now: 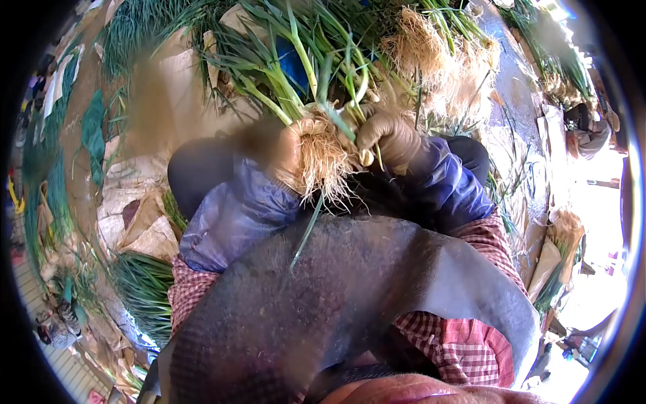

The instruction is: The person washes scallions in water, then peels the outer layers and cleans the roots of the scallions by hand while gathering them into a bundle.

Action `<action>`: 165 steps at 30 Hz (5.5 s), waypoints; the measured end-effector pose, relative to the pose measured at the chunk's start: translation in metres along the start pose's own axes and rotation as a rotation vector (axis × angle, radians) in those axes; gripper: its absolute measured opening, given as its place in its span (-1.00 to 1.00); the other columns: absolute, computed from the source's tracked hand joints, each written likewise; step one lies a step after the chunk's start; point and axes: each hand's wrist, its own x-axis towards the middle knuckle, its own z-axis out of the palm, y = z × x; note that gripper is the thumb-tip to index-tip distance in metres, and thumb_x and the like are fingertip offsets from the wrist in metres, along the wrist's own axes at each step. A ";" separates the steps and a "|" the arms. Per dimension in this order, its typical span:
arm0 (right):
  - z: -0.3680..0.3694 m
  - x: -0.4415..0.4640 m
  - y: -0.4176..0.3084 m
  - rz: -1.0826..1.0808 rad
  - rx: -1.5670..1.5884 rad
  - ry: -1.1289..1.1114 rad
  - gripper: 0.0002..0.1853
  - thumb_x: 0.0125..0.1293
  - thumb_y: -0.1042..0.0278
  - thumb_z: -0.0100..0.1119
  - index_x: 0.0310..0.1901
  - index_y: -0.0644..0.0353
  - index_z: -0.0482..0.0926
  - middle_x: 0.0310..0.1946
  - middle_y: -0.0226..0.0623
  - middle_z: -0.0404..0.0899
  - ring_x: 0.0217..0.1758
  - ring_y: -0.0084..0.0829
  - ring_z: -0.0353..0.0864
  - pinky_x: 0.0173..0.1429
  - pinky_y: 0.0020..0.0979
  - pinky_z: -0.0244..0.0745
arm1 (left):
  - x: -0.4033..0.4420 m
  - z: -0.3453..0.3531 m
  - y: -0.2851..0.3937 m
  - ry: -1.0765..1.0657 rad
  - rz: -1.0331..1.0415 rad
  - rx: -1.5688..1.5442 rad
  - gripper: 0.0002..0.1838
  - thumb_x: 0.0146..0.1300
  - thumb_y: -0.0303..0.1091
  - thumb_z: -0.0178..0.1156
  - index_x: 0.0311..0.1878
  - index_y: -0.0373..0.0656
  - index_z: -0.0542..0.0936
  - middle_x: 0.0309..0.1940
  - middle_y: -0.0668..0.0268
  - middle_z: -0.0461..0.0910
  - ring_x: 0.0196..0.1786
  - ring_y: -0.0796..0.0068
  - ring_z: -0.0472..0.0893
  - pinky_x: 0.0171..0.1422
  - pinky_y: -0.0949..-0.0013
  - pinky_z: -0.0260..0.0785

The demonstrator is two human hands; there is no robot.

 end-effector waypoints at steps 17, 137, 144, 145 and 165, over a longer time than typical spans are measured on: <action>-0.075 -0.053 -0.017 0.095 -1.125 0.068 -0.33 0.07 0.59 0.20 0.28 0.10 0.31 0.03 -0.09 0.52 -0.05 -0.36 0.57 0.02 -0.40 0.56 | 0.011 -0.015 0.001 -0.269 -0.040 -0.139 -0.64 0.17 -0.37 0.07 0.04 -0.26 0.41 -0.26 0.14 0.50 -0.21 0.25 0.53 -0.11 0.12 0.45; 0.013 0.046 -0.037 -0.563 0.057 0.509 -0.66 0.17 0.27 0.23 -0.06 0.25 0.52 -0.40 -0.34 0.58 -0.51 -0.52 0.52 -0.44 -0.55 0.50 | -0.009 0.001 -0.008 -0.197 -0.101 -0.065 -0.51 0.10 -0.37 0.15 0.12 -0.29 0.37 -0.21 0.19 0.54 -0.17 0.31 0.59 -0.04 0.20 0.51; 0.006 0.023 -0.028 -0.384 0.319 0.456 -0.82 0.17 0.35 0.07 -0.23 0.25 0.50 -0.47 -0.16 0.58 -0.56 -0.45 0.55 -0.48 -0.51 0.50 | -0.010 0.003 -0.005 -0.198 -0.127 -0.115 -0.70 0.18 -0.32 0.13 -0.05 -0.22 0.42 -0.35 0.32 0.49 -0.36 0.42 0.52 -0.28 0.29 0.43; 0.010 0.020 -0.027 -0.363 0.355 0.468 -0.82 0.16 0.36 0.07 -0.24 0.26 0.50 -0.46 -0.17 0.59 -0.55 -0.43 0.57 -0.46 -0.51 0.51 | -0.010 0.003 -0.005 -0.150 -0.122 -0.079 -0.71 0.20 -0.30 0.12 -0.07 -0.23 0.43 -0.38 0.31 0.49 -0.39 0.42 0.52 -0.29 0.29 0.43; -0.007 0.012 -0.001 -0.264 -0.441 0.248 -0.61 0.27 0.27 0.22 0.06 0.30 0.48 -0.20 -0.33 0.61 -0.11 -0.51 0.56 0.00 -0.57 0.47 | -0.002 0.005 -0.012 0.020 -0.082 0.028 -0.64 0.14 -0.31 0.07 -0.04 -0.34 0.49 -0.24 0.09 0.60 -0.20 0.20 0.63 -0.04 0.15 0.55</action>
